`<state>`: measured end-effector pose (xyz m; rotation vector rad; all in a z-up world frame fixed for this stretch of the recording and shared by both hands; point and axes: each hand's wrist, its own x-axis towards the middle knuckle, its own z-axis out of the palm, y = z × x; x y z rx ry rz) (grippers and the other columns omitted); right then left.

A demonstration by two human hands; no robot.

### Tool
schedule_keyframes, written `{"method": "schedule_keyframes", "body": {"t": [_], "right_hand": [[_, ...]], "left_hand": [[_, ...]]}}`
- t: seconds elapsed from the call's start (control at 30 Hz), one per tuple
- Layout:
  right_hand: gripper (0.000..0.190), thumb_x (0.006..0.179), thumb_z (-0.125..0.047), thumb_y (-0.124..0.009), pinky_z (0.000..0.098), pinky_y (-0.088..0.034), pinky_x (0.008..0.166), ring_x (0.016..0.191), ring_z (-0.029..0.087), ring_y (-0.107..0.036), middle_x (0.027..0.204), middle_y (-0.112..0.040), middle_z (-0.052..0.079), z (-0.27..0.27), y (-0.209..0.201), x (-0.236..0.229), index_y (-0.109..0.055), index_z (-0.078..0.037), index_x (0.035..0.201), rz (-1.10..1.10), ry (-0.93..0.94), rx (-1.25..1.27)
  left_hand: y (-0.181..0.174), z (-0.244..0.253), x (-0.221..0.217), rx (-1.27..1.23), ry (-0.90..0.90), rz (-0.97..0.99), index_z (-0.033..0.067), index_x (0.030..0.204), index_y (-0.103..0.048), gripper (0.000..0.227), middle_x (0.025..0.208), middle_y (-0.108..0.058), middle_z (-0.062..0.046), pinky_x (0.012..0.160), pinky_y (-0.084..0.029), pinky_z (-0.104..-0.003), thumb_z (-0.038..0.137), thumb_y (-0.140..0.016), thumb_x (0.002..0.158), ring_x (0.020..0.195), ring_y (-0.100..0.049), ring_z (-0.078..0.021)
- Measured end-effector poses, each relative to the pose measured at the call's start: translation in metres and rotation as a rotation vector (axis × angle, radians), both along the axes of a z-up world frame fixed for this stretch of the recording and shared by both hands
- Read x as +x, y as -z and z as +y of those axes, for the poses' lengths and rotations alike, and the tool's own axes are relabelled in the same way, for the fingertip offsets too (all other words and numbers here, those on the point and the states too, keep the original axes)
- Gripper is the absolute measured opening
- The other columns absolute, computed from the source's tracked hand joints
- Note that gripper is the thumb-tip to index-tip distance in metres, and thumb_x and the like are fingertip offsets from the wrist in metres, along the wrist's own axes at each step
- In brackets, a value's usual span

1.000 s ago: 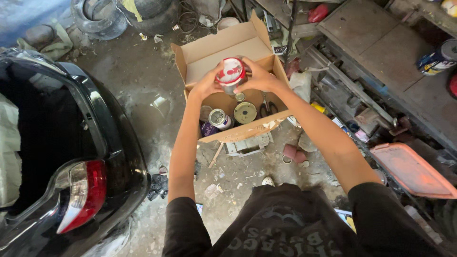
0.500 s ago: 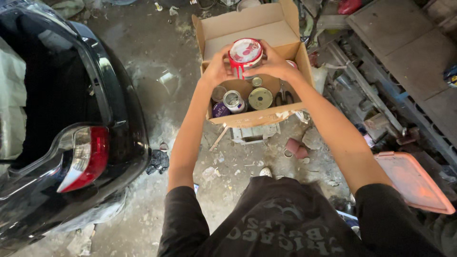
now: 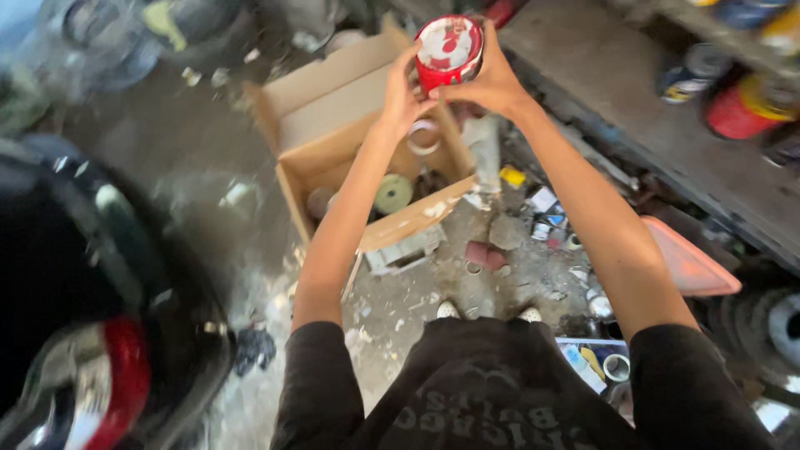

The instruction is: The person organizes various cans, including paint and other fluids, by transferring them from a cardboard box onto a wooden shelf and arranging them in rows.

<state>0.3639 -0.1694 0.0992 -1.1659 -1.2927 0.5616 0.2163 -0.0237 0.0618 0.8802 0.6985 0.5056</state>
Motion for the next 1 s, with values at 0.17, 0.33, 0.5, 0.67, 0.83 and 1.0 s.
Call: {"method": "schedule_keyframes", "body": {"t": [0.17,0.33,0.5,0.67,0.83,1.0], "right_hand": [[0.111,0.069,-0.026,-0.105,0.0381,-0.04,0.124,0.141,0.022,-0.052,0.147,-0.056,0.011,-0.087,-0.012,0.059,-0.036,-0.003,0.154,-0.141,0.215,-0.111],[0.117,0.073,-0.03,-0.101,0.0372,-0.044,0.123,0.145,0.023,-0.049,0.155,-0.046,0.012,-0.184,-0.016,0.099,-0.028,-0.001,0.16,0.046,0.277,-0.05],[0.122,0.075,-0.035,-0.102,0.0396,-0.045,0.12,0.148,0.029,-0.046,0.158,-0.043,0.02,-0.284,-0.014,0.151,-0.026,0.004,0.162,-0.315,0.595,-0.068],[0.115,0.075,-0.042,-0.102,0.0406,-0.05,0.114,0.139,0.029,-0.056,0.146,-0.053,0.019,-0.357,-0.014,0.196,-0.036,0.001,0.159,-0.384,0.751,-0.135],[0.097,0.078,-0.034,-0.102,0.041,-0.05,0.118,0.135,0.029,-0.06,0.143,-0.057,0.016,-0.379,-0.03,0.232,-0.046,-0.001,0.149,-0.434,0.698,-0.071],[0.094,0.078,-0.03,-0.101,0.0421,-0.05,0.118,0.135,0.031,-0.059,0.142,-0.057,0.017,-0.345,-0.038,0.258,-0.046,0.0,0.148,-0.487,0.624,0.001]], "left_hand": [[0.001,-0.053,0.075,-0.11,0.241,-0.138,0.0084,0.131,-0.054,0.065,0.115,-0.066,-0.015,0.088,-0.058,-0.046,0.047,-0.073,0.082,0.099,-0.07,-0.0303],[0.015,-0.129,0.155,-0.155,0.362,-0.148,0.0037,0.131,-0.057,0.062,0.116,-0.066,-0.018,0.088,-0.059,-0.047,0.046,-0.071,0.087,0.101,-0.071,-0.0315],[0.022,-0.228,0.234,-0.175,0.511,-0.172,0.005,0.134,-0.056,0.064,0.122,-0.066,-0.019,0.086,-0.059,-0.047,0.049,-0.069,0.089,0.1,-0.071,-0.0299],[0.012,-0.306,0.29,-0.068,0.606,-0.201,0.0116,0.141,-0.049,0.068,0.132,-0.062,-0.014,0.092,-0.059,-0.046,0.05,-0.069,0.089,0.111,-0.069,-0.0288],[-0.011,-0.324,0.312,0.101,0.604,-0.208,0.0129,0.146,-0.042,0.075,0.139,-0.056,-0.017,0.092,-0.061,-0.05,0.052,-0.069,0.088,0.113,-0.069,-0.0335],[-0.036,-0.292,0.319,0.211,0.543,-0.168,0.0103,0.147,-0.038,0.084,0.14,-0.055,-0.017,0.093,-0.063,-0.05,0.055,-0.071,0.084,0.116,-0.07,-0.0342]]}}
